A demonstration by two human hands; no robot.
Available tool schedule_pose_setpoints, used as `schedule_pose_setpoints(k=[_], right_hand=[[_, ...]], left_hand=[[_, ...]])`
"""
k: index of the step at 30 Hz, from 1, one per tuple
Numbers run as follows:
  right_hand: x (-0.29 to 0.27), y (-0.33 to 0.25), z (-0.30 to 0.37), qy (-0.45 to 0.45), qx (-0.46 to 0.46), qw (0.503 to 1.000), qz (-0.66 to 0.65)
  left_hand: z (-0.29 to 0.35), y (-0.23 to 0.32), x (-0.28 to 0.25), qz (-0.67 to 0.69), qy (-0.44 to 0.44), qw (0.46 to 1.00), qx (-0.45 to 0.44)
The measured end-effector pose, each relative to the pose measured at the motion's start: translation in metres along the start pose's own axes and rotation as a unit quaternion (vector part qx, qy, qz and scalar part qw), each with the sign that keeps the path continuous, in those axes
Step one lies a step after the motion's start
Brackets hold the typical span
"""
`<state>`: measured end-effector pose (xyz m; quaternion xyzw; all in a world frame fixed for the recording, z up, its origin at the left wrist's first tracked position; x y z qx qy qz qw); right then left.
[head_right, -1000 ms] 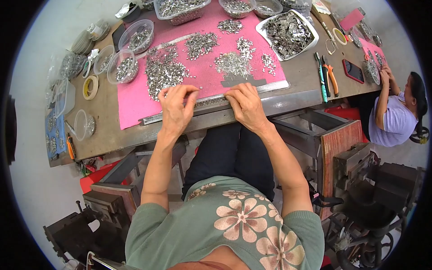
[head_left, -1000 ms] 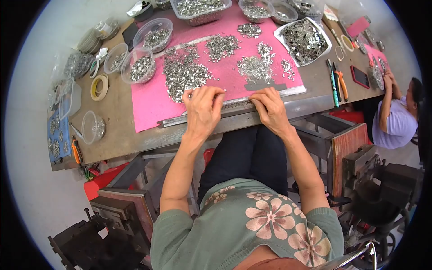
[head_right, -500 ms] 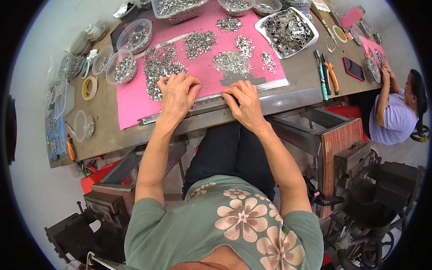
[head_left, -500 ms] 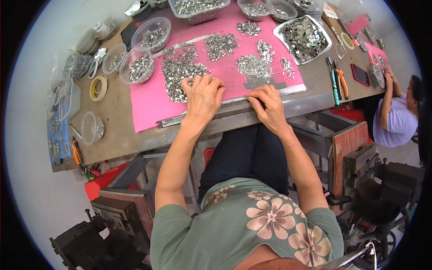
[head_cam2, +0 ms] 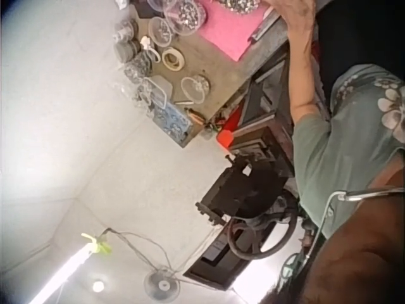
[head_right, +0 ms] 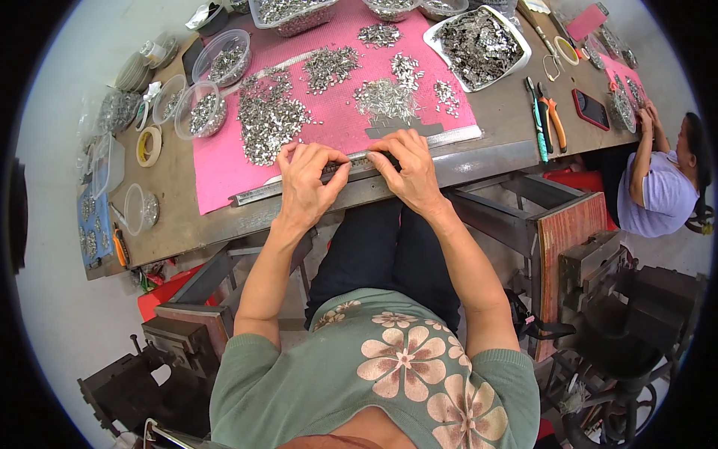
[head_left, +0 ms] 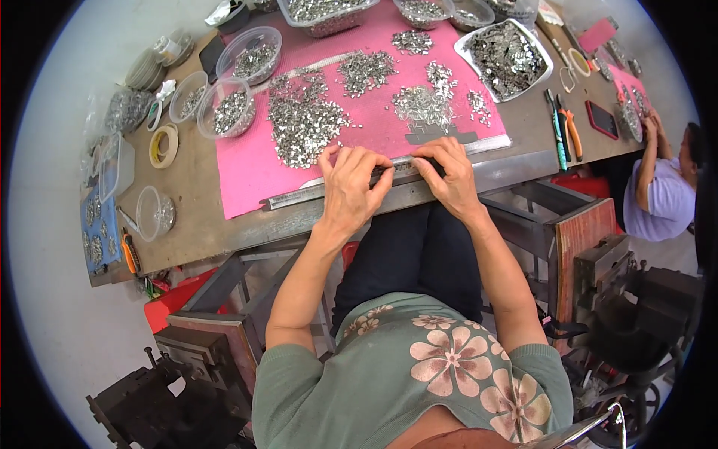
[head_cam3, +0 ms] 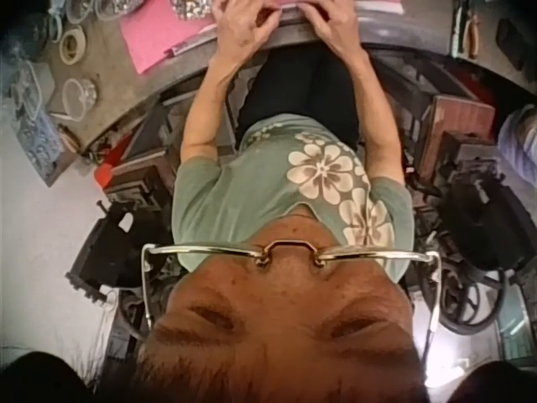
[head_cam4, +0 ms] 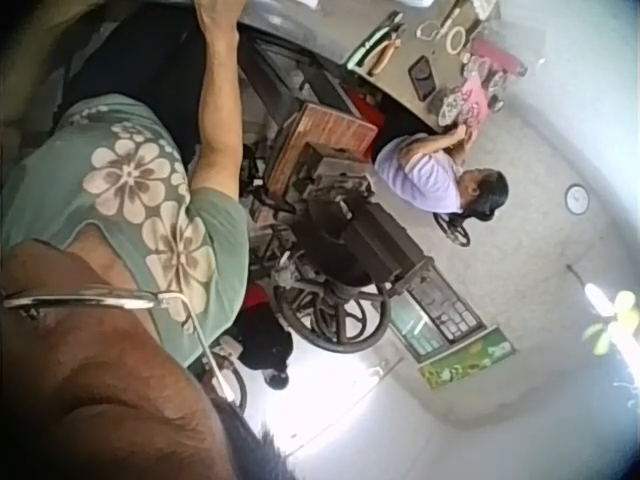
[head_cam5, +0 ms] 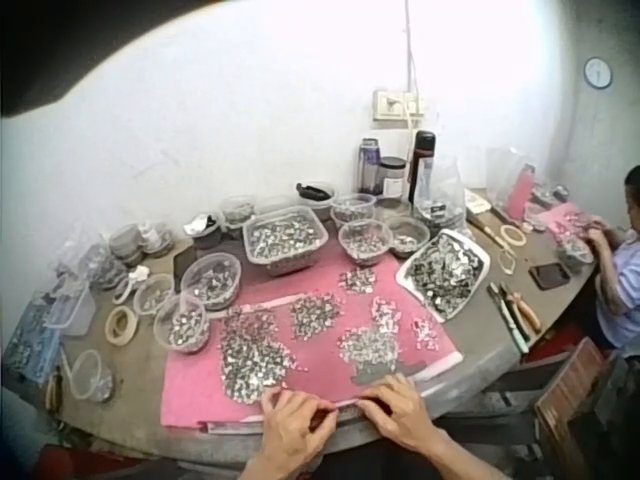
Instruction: The person arranges small metal pieces into a metal holder by hand, places the holder into a manual press machine, operates the press, and returns to loading more pieces into the holder.
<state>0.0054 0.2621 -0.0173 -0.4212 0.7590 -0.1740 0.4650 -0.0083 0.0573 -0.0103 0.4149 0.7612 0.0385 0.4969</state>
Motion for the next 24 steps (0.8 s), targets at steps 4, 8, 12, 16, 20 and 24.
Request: schedule_pose_setpoints(k=[4, 8, 12, 16, 20, 24], right_hand=[[-0.001, 0.001, 0.001, 0.010, 0.001, 1.000, -0.008], [0.003, 0.003, 0.000, 0.020, -0.008, 1.000, -0.023], [-0.002, 0.002, 0.001, 0.016, -0.003, 1.000, -0.015], [0.000, 0.003, 0.003, 0.027, 0.035, 0.998, -0.050], [-0.002, 0.000, 0.006, 0.071, 0.043, 0.994, -0.073], [-0.007, 0.019, 0.018, 0.169, 0.075, 0.981, -0.060]], left_hand=[[-0.001, 0.001, 0.001, -0.014, -0.002, 1.000, 0.012], [0.002, -0.004, -0.007, 0.003, -0.014, 1.000, 0.028], [0.026, -0.015, -0.041, -0.008, 0.071, 0.996, -0.048], [0.075, -0.036, -0.088, -0.161, 0.073, 0.975, -0.136], [0.092, -0.053, -0.094, -0.273, 0.076, 0.955, -0.090], [0.081, -0.035, -0.113, -0.166, 0.014, 0.980, -0.111]])
Point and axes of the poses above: each hand's wrist, its own z-axis away from the middle knuckle, its own x-axis out of the palm, y = z × x, the point moved 1 cm from there along -z, towards the middle knuckle, and after that the axes turned 4 degrees about -z, right-handed, at the moved point
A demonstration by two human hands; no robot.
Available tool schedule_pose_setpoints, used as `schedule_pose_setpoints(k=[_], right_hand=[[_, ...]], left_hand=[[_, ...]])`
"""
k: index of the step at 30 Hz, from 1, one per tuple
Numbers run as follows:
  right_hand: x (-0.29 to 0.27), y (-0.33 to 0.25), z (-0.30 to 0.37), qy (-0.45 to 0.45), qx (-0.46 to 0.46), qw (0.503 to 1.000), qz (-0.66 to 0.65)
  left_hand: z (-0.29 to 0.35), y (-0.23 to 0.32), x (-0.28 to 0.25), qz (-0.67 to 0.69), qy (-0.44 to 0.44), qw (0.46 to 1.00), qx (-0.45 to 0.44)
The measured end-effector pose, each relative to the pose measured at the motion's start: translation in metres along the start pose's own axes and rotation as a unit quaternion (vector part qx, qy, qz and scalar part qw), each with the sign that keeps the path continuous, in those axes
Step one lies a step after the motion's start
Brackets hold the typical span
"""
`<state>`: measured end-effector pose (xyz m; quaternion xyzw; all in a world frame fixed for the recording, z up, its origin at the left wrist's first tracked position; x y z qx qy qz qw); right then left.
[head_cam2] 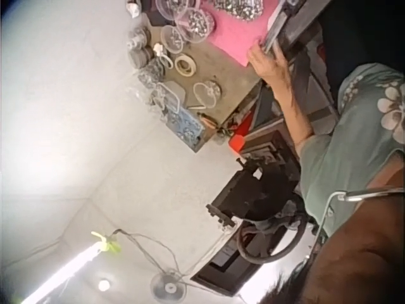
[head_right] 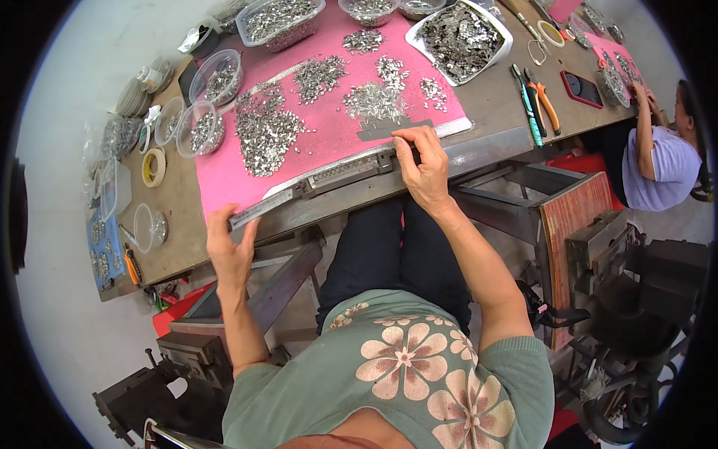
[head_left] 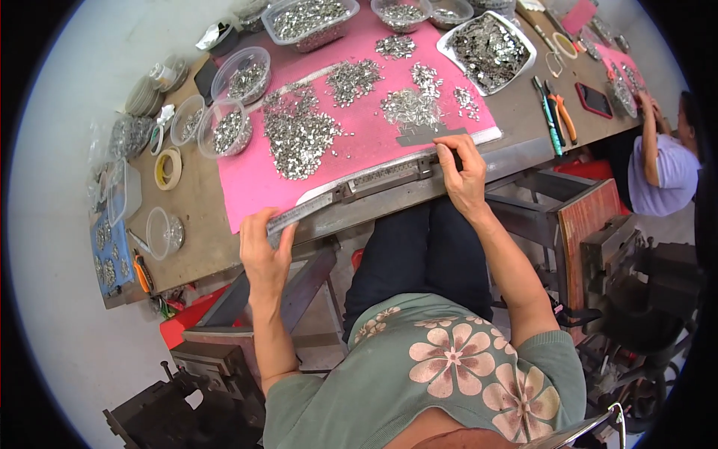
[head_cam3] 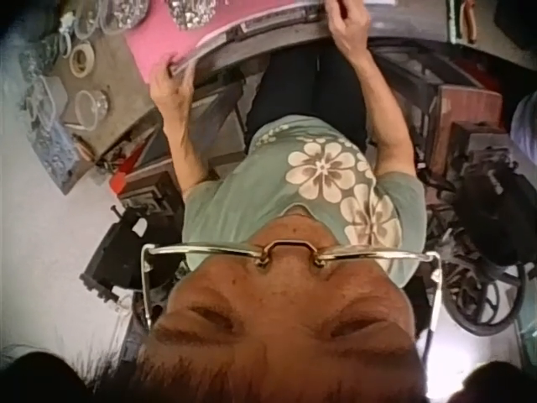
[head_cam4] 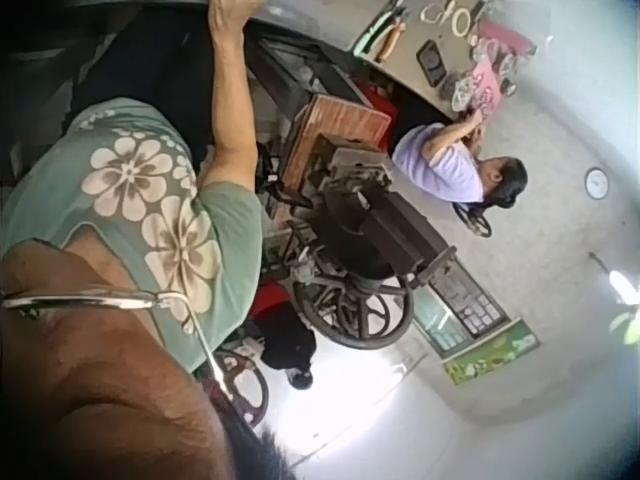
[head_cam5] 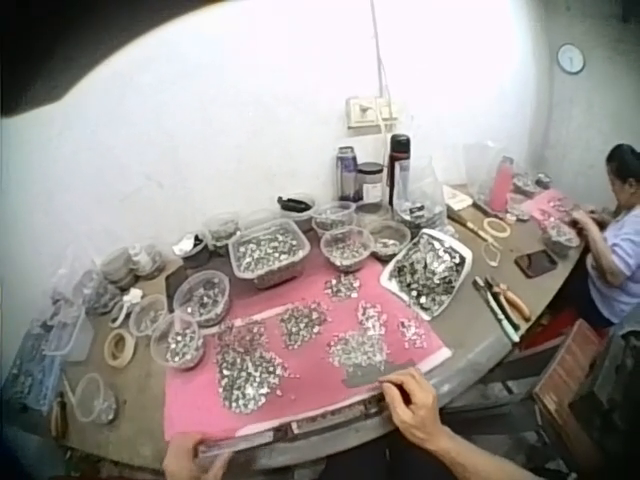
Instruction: The person arranges small metal pieces into a metal holder by hand, places the holder into a manual press machine, operates the press, and returns to loading more pieces into the holder.
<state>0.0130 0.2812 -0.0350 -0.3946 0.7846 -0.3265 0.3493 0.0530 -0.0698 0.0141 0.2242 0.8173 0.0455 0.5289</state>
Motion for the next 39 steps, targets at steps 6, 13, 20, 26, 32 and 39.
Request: schedule_pose_setpoints(k=[6, 13, 20, 26, 32, 39], right_hand=[[0.001, -0.014, -0.012, -0.022, -0.043, 0.998, 0.032], [-0.013, -0.007, 0.019, -0.041, -0.082, 0.984, 0.155], [-0.021, -0.027, 0.038, -0.033, 0.040, 0.997, -0.052], [-0.017, -0.014, 0.053, -0.070, -0.001, 0.997, -0.043], [-0.027, -0.009, -0.010, -0.080, -0.004, 0.996, 0.049], [0.032, 0.025, -0.142, -0.086, 0.016, 0.995, 0.045]], left_hand=[[-0.058, 0.097, 0.010, 0.239, -0.102, 0.954, 0.148], [-0.051, 0.094, 0.086, 0.039, -0.001, 0.989, 0.145], [-0.033, 0.108, 0.111, 0.078, 0.081, 0.984, 0.141], [-0.020, 0.109, 0.113, 0.108, 0.087, 0.986, 0.089], [-0.027, 0.116, 0.114, 0.133, 0.095, 0.981, 0.108], [-0.019, 0.110, 0.102, 0.166, 0.070, 0.978, 0.107]])
Point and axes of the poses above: each hand's wrist, its own z-axis away from the middle knuckle, its own x-axis out of the palm, y = z × x, the point moved 1 cm from there along -z, towards the middle knuckle, and after that the axes turned 4 degrees about -z, right-handed, at the moved point
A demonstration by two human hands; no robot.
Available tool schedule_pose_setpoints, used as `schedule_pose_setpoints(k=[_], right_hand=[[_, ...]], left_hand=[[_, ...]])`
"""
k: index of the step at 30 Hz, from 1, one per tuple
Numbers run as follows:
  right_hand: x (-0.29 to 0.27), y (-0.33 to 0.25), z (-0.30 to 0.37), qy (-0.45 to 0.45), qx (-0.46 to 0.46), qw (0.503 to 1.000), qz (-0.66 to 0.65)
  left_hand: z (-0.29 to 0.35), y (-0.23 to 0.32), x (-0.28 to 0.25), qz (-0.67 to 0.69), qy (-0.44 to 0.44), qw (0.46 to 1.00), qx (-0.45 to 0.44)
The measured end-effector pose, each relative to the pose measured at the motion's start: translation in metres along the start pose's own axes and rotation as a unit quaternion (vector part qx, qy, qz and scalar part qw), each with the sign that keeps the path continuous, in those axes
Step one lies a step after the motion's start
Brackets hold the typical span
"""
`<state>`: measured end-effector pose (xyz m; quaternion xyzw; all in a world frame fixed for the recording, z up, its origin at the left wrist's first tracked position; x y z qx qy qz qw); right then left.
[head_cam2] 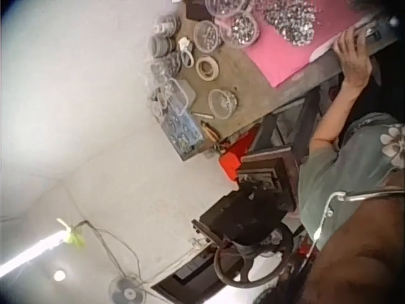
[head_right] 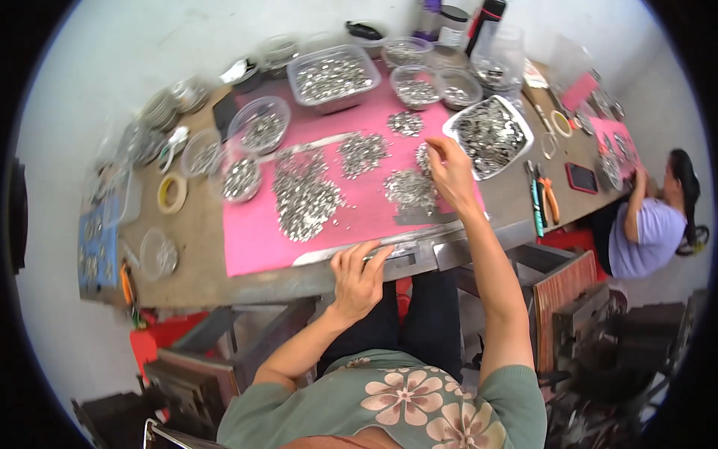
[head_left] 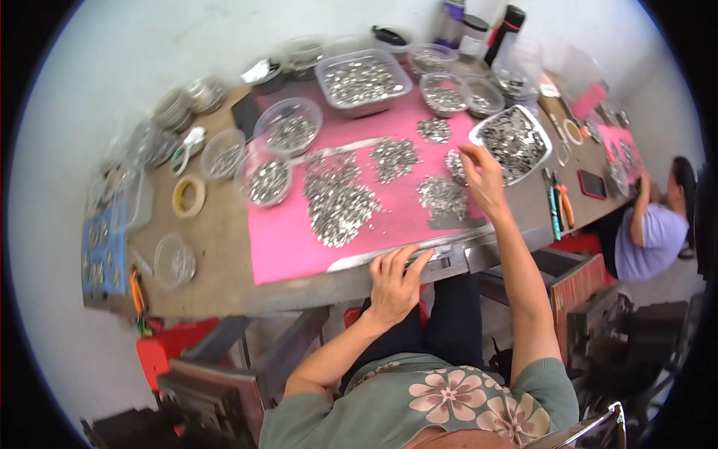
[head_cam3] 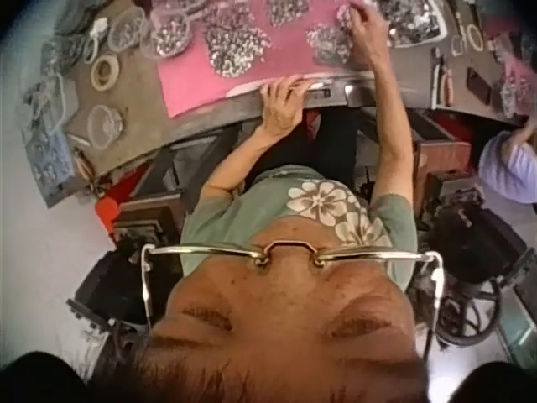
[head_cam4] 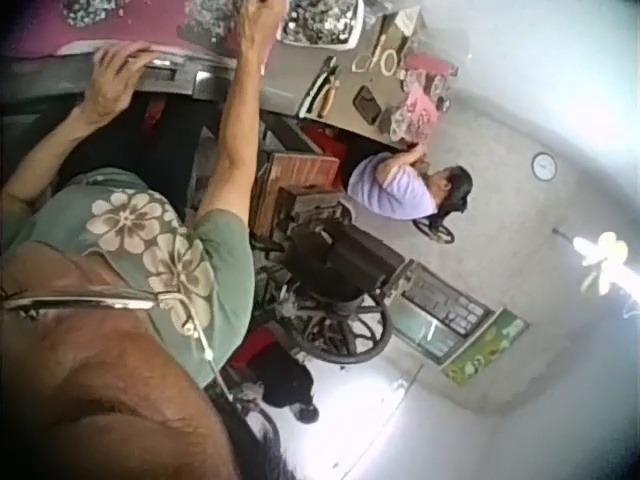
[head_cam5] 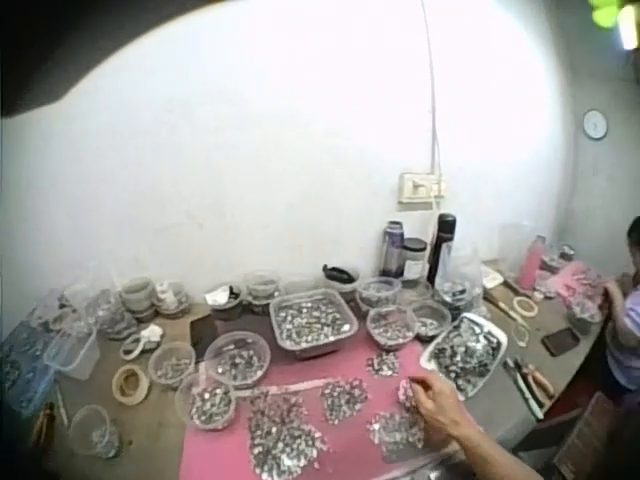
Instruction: The person arranges small metal pieces into a metal holder by hand, places the holder into a manual press machine, operates the press, and returns to loading more pieces into the holder.
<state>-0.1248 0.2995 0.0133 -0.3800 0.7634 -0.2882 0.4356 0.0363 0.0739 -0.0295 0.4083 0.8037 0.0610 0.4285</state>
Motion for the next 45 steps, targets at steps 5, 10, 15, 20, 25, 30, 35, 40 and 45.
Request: schedule_pose_setpoints(k=[5, 10, 15, 20, 25, 30, 35, 40, 45], right_hand=[[0.008, 0.047, -0.038, 0.011, -0.020, 0.994, 0.111], [0.032, 0.047, -0.045, -0.025, -0.039, 0.982, 0.186], [0.035, 0.056, -0.056, -0.041, -0.073, 0.977, 0.195], [0.023, 0.053, -0.060, -0.060, -0.065, 0.988, 0.123], [0.012, 0.034, -0.047, -0.061, -0.054, 0.993, 0.089], [-0.019, -0.013, 0.000, -0.103, -0.100, 0.987, 0.071], [-0.045, -0.024, 0.056, -0.150, -0.037, 0.987, 0.035], [-0.056, -0.027, 0.089, -0.104, -0.088, 0.984, 0.115], [-0.055, -0.014, 0.111, -0.094, -0.143, 0.965, 0.197]], left_hand=[[0.001, 0.001, 0.001, 0.007, -0.029, 0.999, 0.013], [-0.001, -0.003, -0.003, 0.008, -0.051, 0.999, 0.015], [-0.012, 0.003, -0.015, 0.045, -0.085, 0.995, -0.028], [-0.075, -0.031, -0.030, 0.023, -0.113, 0.993, 0.012], [-0.164, -0.112, 0.036, -0.038, -0.077, 0.995, 0.054], [-0.200, -0.139, 0.078, -0.109, -0.086, 0.990, 0.018], [-0.207, -0.145, 0.081, -0.125, -0.127, 0.984, -0.002], [-0.209, -0.141, 0.066, -0.010, -0.022, 0.999, 0.023], [-0.150, -0.089, 0.033, 0.047, -0.157, 0.982, 0.093]])
Point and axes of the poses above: each hand's wrist, its own z-axis away from the middle knuckle, its own x-axis out of the palm, y = z × x, the point moved 1 cm from there along -z, towards the middle knuckle, and after that the axes turned 4 degrees about -z, right-handed, at the moved point
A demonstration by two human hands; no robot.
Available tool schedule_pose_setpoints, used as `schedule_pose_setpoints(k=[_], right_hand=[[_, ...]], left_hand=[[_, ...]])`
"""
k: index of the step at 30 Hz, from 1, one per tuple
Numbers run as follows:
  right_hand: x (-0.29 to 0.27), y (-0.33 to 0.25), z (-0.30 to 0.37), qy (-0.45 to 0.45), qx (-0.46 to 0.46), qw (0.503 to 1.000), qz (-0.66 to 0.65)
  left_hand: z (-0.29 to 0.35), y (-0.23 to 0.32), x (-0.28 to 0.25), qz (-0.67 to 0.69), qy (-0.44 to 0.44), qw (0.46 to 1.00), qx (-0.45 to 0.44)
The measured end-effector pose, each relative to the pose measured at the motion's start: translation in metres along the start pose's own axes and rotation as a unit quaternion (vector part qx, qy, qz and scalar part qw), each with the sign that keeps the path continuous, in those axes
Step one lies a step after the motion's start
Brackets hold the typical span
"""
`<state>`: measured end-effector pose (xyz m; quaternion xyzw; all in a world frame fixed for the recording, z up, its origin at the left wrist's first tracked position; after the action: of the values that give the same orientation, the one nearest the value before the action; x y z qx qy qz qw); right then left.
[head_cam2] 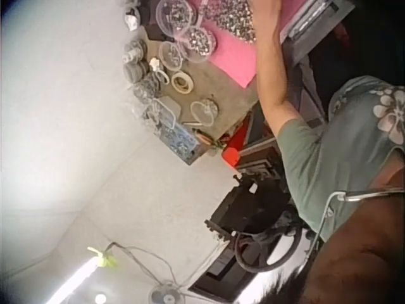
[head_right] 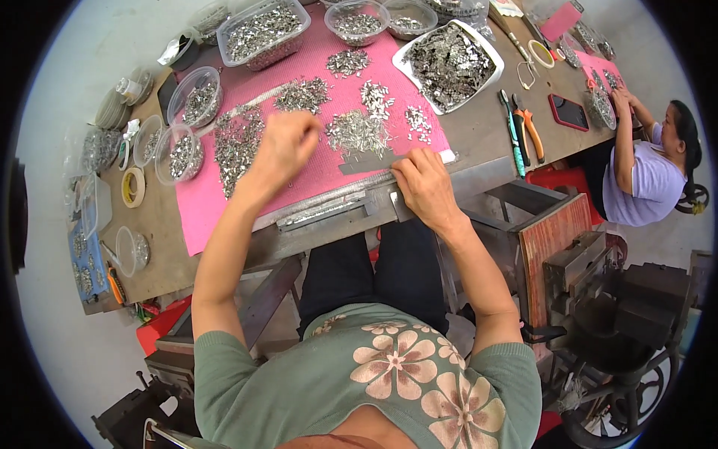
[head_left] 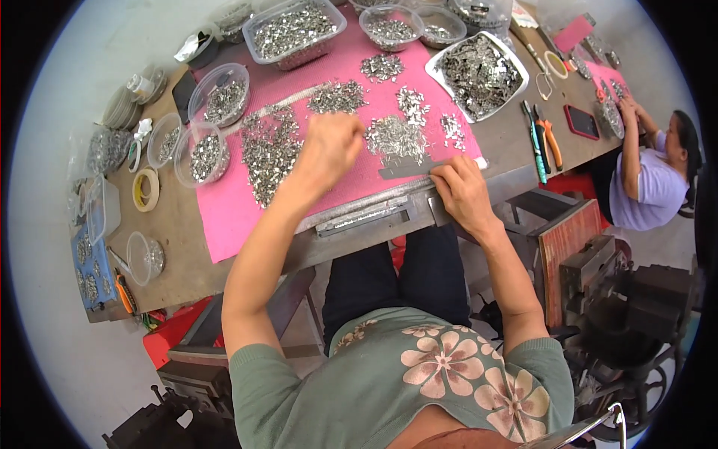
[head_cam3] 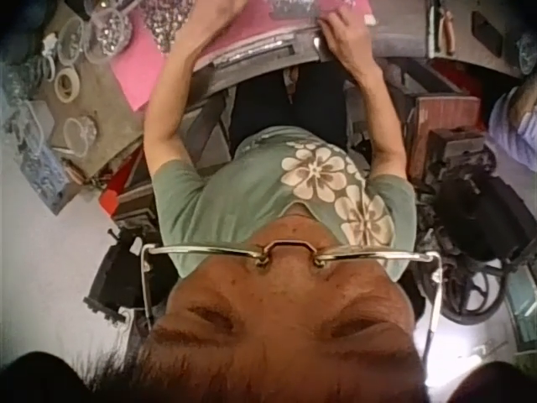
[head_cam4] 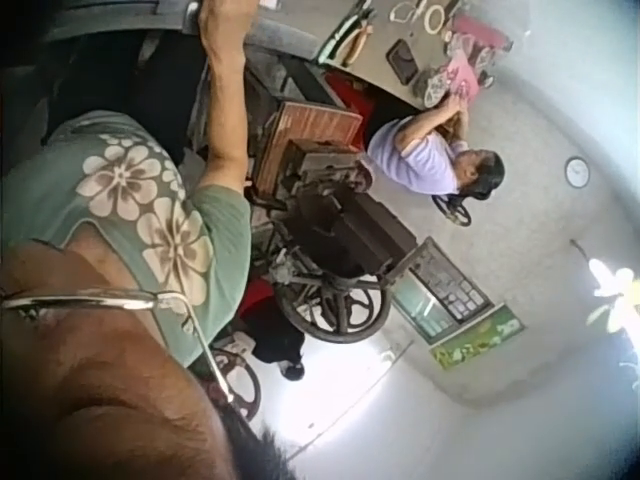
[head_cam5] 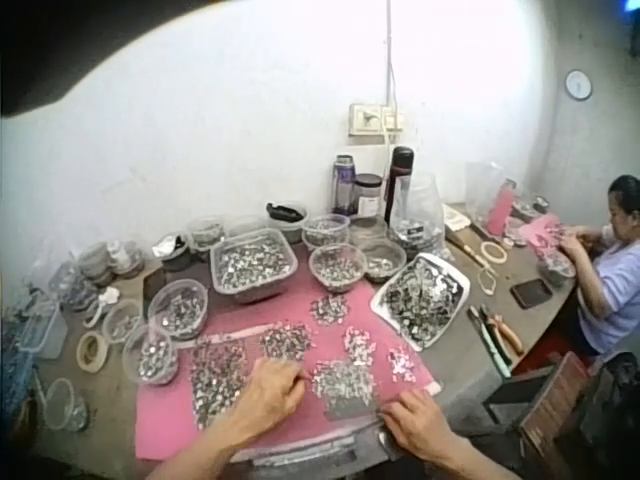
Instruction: The person arranges small metal pieces into a metal holder by hand, places the holder into a manual press machine, operates the press, and returns to loading more pieces into the holder.
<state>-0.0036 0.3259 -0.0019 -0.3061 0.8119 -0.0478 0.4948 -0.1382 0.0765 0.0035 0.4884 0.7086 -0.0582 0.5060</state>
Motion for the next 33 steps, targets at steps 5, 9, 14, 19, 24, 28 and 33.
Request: schedule_pose_setpoints(k=[5, 9, 14, 19, 24, 28, 33], right_hand=[[0.000, 0.000, -0.001, -0.006, 0.007, 1.000, -0.030], [0.000, 0.006, 0.002, -0.022, -0.008, 0.999, -0.045], [-0.001, 0.005, 0.000, -0.016, -0.025, 1.000, 0.000], [0.000, 0.004, -0.001, -0.029, 0.036, 0.999, -0.007], [0.000, 0.006, -0.001, -0.041, 0.029, 0.999, -0.019], [0.001, 0.006, 0.001, -0.020, 0.047, 0.998, -0.037], [-0.005, -0.035, -0.005, -0.001, 0.128, 0.959, -0.254]], left_hand=[[0.050, 0.041, 0.004, -0.026, -0.044, 0.999, 0.005], [0.055, 0.039, 0.005, 0.017, -0.015, 0.999, -0.050], [0.057, 0.046, -0.001, 0.014, 0.016, 0.990, -0.138], [0.055, 0.050, 0.011, -0.061, 0.027, 0.993, -0.102], [0.051, 0.047, 0.011, -0.092, -0.002, 0.993, -0.078], [0.049, 0.045, 0.005, -0.069, -0.038, 0.994, -0.075], [0.049, 0.043, 0.017, -0.125, -0.003, 0.991, -0.047]])
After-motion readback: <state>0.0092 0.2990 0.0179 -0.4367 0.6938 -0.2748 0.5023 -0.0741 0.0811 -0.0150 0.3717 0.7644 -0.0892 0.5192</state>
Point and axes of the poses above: each hand's wrist, its own z-axis away from the middle knuckle, its own x-axis out of the palm, y = z × x, the point moved 1 cm from there along -z, towards the middle knuckle, and after that the axes turned 4 degrees about -z, right-handed, at the moved point
